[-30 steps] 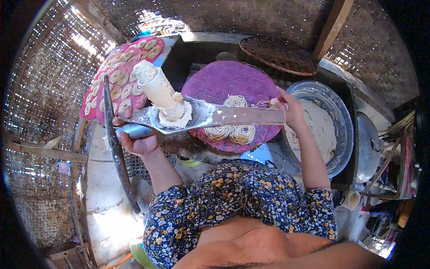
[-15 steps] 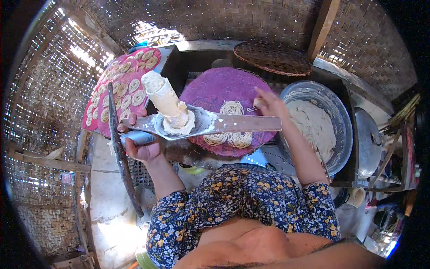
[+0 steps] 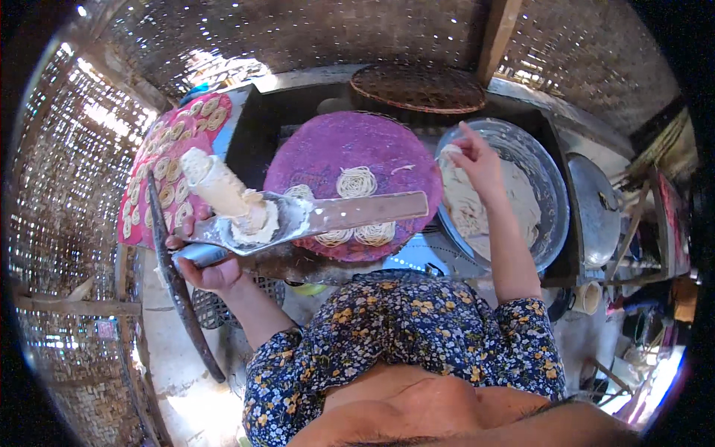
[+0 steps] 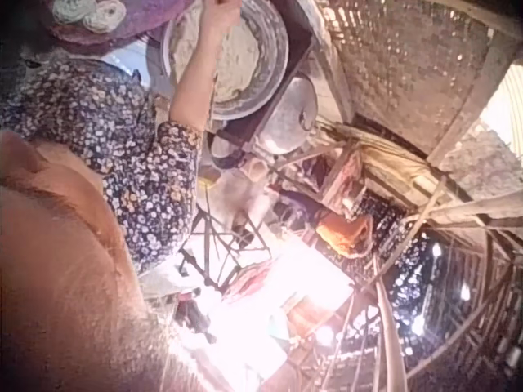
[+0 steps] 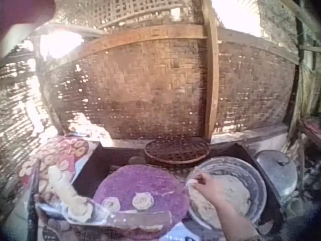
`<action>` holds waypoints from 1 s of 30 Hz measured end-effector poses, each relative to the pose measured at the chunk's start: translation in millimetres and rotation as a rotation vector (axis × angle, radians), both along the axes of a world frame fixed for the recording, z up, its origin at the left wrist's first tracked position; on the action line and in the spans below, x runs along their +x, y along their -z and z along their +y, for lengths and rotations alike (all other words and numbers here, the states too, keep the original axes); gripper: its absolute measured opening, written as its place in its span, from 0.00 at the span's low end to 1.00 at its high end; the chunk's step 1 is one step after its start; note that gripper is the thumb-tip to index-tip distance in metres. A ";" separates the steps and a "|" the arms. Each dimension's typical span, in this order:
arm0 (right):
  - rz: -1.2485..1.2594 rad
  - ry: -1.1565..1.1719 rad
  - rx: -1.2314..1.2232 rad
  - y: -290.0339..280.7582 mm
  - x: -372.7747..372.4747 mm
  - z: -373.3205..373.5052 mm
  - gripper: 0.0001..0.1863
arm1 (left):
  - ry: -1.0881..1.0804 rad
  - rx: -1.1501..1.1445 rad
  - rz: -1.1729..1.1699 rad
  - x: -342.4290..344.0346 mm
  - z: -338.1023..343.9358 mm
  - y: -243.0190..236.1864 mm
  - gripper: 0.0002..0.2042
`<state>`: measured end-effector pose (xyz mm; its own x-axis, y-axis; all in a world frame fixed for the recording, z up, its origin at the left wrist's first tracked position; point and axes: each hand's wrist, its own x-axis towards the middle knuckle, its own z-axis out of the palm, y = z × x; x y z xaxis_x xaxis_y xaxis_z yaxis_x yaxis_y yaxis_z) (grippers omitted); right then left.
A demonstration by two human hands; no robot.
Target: The person uses a manual piping tool to extrude spirals of dough onto a cloth-covered board and uses a spoon to refill the tool from a large bowl of batter.
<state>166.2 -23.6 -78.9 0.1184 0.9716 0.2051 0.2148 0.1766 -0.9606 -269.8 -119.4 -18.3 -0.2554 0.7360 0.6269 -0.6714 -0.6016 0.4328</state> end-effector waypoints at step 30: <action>-0.264 0.345 0.090 17.8 43.6 -28.1 0.31 | 0.024 -0.086 -0.059 -7.6 7.8 2.1 0.13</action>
